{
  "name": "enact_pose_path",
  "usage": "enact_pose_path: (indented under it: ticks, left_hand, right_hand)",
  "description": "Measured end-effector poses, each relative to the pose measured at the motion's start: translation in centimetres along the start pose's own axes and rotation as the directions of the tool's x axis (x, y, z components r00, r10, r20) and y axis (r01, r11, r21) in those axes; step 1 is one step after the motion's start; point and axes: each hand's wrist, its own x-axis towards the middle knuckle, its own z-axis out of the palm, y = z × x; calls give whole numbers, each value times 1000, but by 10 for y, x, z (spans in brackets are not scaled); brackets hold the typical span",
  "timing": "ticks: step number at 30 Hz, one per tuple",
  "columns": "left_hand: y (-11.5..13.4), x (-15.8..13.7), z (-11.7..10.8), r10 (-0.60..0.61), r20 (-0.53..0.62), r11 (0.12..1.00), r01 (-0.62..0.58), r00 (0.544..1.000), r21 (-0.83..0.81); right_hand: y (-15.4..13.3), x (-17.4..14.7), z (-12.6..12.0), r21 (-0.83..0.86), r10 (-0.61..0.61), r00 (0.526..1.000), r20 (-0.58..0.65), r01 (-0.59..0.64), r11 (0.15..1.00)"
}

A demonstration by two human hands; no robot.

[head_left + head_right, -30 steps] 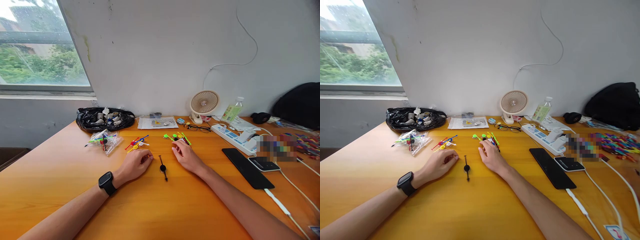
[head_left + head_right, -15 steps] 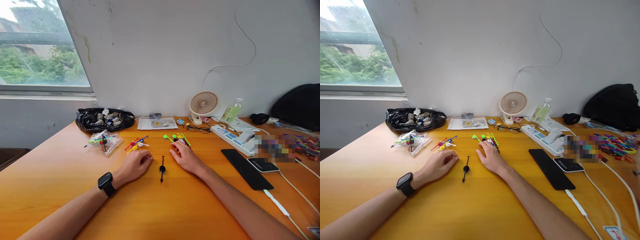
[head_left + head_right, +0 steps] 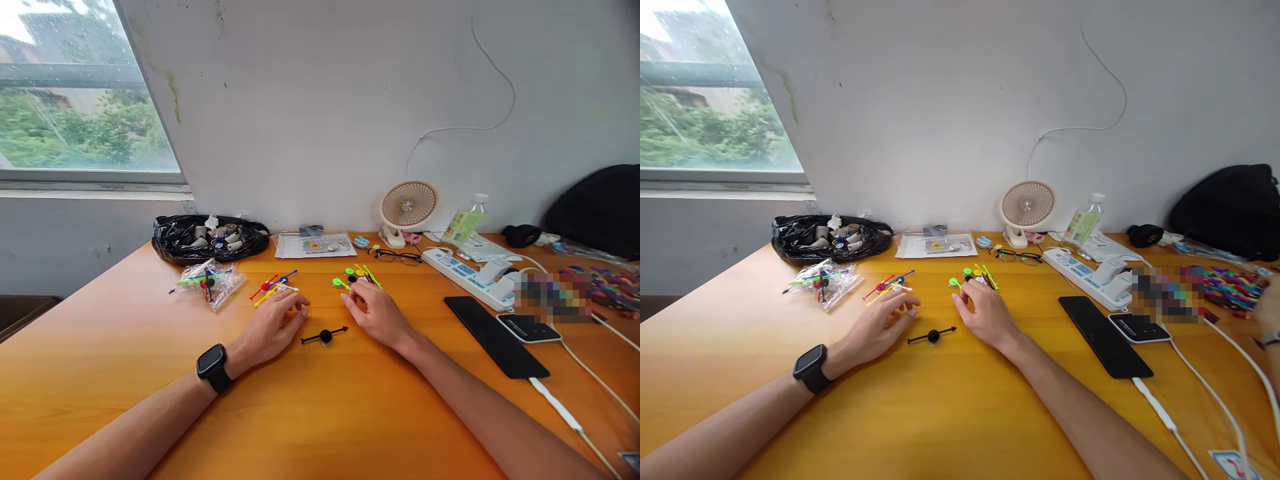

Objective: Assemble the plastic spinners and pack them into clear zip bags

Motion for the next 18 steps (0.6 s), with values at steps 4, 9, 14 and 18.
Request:
enact_pose_path:
  ticks: [4,9,14,18]
  left_hand:
    - [14,-3,-3,157,101,987,-153,982,-50]
    - [18,-4,0,228,197,973,-216,954,-83]
    - [5,0,1,141,97,990,-143,985,18]
    - [-11,2,2,-22,-57,986,32,998,167]
  right_hand:
    - [-4,-2,-3,-45,22,997,-79,-26,999]
    - [-8,-5,-7,-32,71,988,-136,-76,997]
    - [-10,-5,-10,72,157,981,-115,-149,986]
    - [-9,-7,-10,112,193,977,-90,-183,977]
